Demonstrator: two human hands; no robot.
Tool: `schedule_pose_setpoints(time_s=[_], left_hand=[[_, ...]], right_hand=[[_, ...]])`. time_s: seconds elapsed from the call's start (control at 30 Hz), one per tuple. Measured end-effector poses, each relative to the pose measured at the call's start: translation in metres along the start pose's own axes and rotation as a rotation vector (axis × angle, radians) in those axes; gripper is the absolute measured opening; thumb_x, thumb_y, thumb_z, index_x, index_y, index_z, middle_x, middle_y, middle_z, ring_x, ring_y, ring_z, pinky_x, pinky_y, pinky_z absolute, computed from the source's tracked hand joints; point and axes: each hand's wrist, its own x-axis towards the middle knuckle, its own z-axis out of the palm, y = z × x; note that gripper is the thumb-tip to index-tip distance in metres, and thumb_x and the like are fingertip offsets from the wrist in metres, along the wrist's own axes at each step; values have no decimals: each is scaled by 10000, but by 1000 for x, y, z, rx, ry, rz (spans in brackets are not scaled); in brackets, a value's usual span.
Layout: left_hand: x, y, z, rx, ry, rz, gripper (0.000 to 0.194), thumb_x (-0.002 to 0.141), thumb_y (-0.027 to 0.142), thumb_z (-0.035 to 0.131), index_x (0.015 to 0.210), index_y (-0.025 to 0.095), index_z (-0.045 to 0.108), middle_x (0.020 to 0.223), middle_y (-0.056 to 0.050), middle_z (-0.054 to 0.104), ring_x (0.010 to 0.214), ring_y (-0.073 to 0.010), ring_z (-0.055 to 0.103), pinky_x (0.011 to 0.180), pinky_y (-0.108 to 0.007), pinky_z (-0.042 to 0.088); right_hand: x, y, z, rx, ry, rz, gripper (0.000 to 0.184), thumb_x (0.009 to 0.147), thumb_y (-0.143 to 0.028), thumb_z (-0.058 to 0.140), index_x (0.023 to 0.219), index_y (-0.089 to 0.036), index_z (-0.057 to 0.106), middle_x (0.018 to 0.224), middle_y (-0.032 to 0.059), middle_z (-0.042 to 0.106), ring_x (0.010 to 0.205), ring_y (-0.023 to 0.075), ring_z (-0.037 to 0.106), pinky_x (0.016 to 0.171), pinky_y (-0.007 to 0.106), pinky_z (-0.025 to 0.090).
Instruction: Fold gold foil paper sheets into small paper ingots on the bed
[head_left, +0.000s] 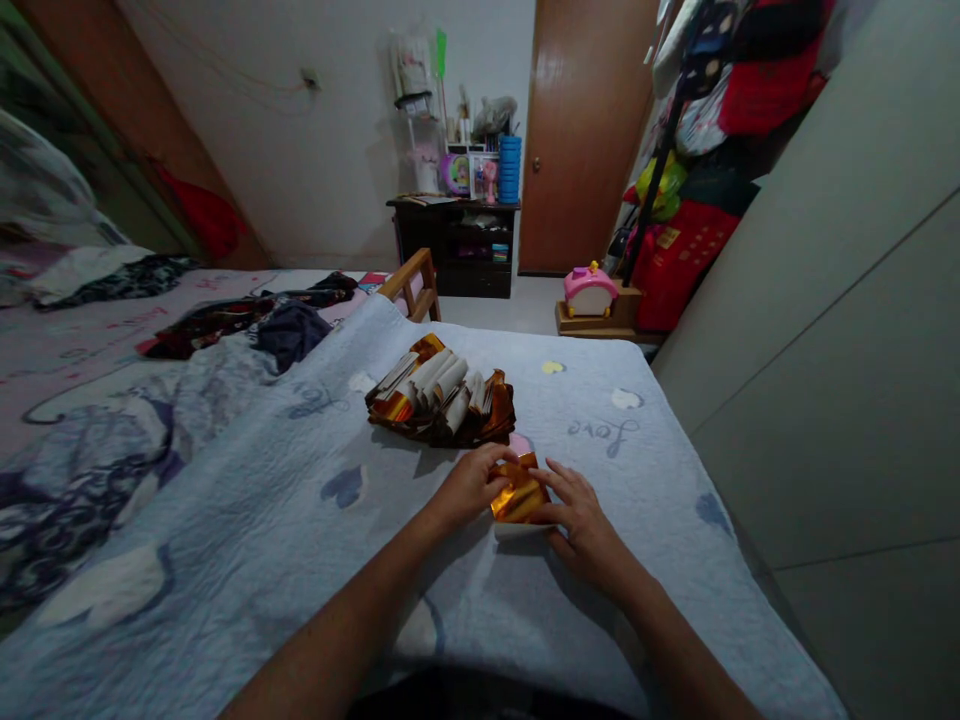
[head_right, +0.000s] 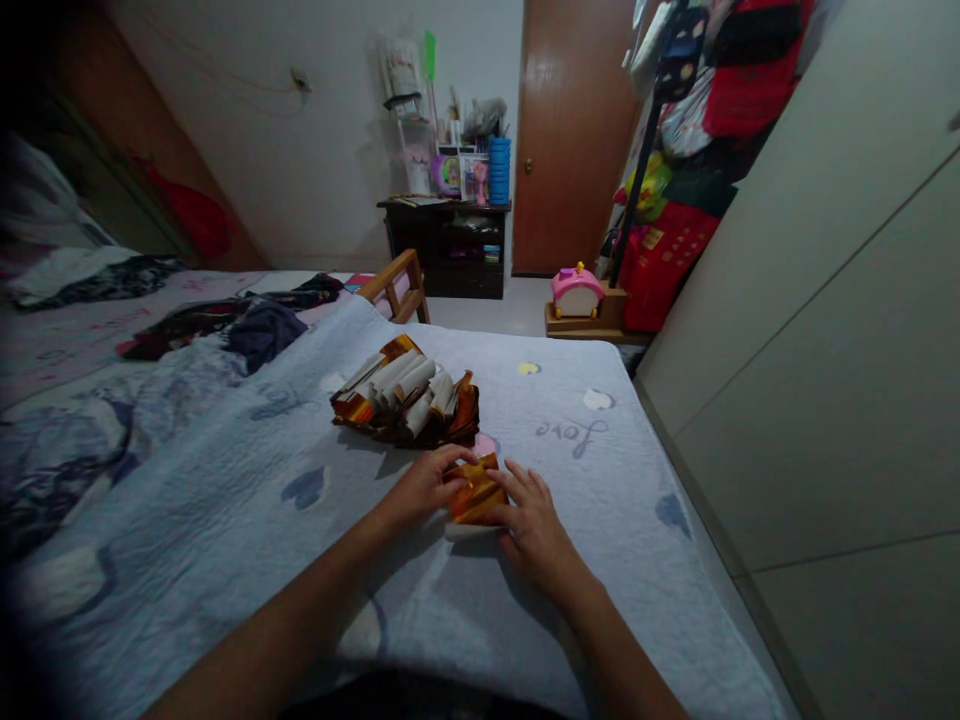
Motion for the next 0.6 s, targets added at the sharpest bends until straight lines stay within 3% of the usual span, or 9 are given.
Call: schedule_pose_setpoints(time_s=[0.27,0.33,0.4,0.47,0.5,0.6], left_hand=[[-4,-9,1,58,-33,-48,257,774,52,520,863,169,731,917,-50,738,905,-203,669,865,-308,494],[-7,-7,-1,64,-26,-87,310,783,61,519,977,178,731,928,-44,744,879,-200,674,832,-301,493],[-9,-3,-4,44,21,-113,490,785,67,536,1247,193,642,951,-36,742,860,-190,678,809,-290,493],[-10,3,-5,10,71,-122,653,793,81,558,1432,196,482,915,-21,732,835,-180,676,799,-283,496],[-10,6,-6,-1,89,-118,647,801,90,563,1433,192,473,910,-20,728,842,-179,673,810,-285,497],[-9,14,-6,32,145,-74,332,816,114,566,1123,190,669,961,-44,716,909,-191,658,854,-305,491]], right_hand=[[-4,4,9,232,-9,70,521,726,-12,436,1070,-260,739,1263,68,691,1322,265,537,1172,657,228],[-4,3,6,374,-10,114,493,722,-38,424,1043,-249,735,1210,61,718,1289,255,569,1186,640,215],[-3,3,2,567,22,164,429,741,-86,429,1008,-233,732,1180,72,726,1257,263,591,1160,577,314],[-2,3,-3,742,133,252,342,793,-149,418,925,-218,726,1224,93,699,1185,271,625,1014,477,489],[-1,4,-5,767,206,291,310,842,-202,420,900,-217,724,1206,100,700,1156,276,633,943,441,527],[2,5,-10,712,385,476,268,920,-372,506,1004,-225,713,1101,88,715,878,218,661,702,325,544]])
